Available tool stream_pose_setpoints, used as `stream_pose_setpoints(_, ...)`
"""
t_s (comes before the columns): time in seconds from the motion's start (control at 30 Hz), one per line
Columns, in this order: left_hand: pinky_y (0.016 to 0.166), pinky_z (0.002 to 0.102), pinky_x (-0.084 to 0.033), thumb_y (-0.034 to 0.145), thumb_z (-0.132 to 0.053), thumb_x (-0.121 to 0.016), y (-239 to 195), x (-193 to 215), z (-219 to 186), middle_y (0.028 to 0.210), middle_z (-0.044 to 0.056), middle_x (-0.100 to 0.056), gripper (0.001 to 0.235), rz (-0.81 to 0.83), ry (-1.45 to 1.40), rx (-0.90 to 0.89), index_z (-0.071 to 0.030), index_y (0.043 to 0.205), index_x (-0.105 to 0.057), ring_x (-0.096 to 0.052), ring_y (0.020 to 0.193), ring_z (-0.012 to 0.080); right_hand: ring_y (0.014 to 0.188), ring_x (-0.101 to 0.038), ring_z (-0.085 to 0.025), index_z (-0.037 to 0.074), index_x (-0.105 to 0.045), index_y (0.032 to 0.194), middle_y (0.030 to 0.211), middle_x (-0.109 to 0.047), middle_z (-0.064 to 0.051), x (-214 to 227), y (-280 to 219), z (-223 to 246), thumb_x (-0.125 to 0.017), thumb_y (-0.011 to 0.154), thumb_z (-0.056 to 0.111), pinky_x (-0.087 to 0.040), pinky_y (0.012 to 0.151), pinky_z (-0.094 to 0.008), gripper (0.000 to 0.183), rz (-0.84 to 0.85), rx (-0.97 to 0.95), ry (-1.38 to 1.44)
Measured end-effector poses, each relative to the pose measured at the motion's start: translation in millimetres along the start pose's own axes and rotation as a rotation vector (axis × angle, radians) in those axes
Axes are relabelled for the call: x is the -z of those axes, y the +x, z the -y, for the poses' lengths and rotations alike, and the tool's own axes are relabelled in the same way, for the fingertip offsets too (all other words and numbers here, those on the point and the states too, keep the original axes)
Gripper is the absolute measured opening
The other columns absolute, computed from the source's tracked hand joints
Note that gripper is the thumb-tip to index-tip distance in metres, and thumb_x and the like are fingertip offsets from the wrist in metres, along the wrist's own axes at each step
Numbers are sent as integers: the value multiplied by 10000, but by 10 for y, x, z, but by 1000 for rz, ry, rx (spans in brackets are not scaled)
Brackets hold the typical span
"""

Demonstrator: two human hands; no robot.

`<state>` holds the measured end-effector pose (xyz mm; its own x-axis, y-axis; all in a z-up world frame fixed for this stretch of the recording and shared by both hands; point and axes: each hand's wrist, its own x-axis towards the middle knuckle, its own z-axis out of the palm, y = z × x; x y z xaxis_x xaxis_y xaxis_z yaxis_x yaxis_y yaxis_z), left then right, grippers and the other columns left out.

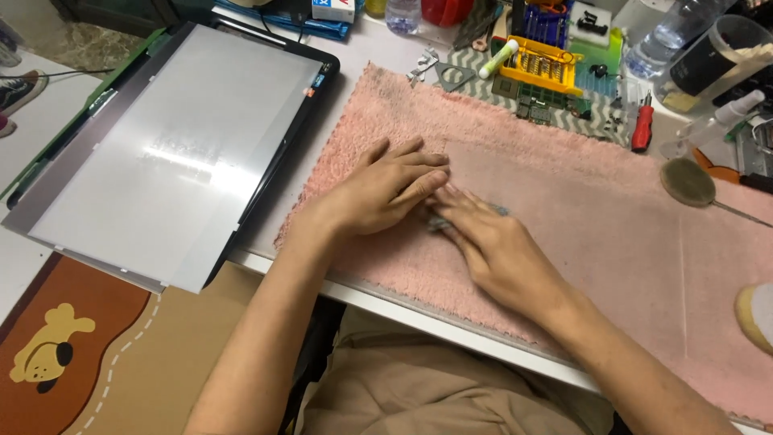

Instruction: The person cleans a rectangular screen panel placed on a pink towel. They use a dark abrasive pad, a white circular pad, and a red-handled brush to wipe the surface. The person lifts the panel to inspect it and continues wiping with different tools.

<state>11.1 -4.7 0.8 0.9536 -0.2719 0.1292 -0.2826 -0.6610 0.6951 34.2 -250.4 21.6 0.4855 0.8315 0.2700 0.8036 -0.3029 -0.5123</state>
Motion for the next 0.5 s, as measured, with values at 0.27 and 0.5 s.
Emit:
stream_pose_setpoints(0.27,1355,726,-64,1191,-467,-398,34,30,-77,1750,85,-568,581,63,141,-18,-157,1600,-669,-277,1725,383,1714,-419,-362,56,-552,1694,1806,-509,-186,-84,-614,281,-660,977,-144,-257,1426,-529,752,219,98,176)
stream_pose_setpoints(0.5,1316,827,-180,1118,-502,-700,-15,15,-61,1627,102,-679,553,-17,155,-26,-174,1562,-725,-391,1677,487,1277,-780,-487,51,-826,1313,1253,-856,-251,521,5,-105,-669,957,-54,-612,1120,-625,403,-62,-26,-61)
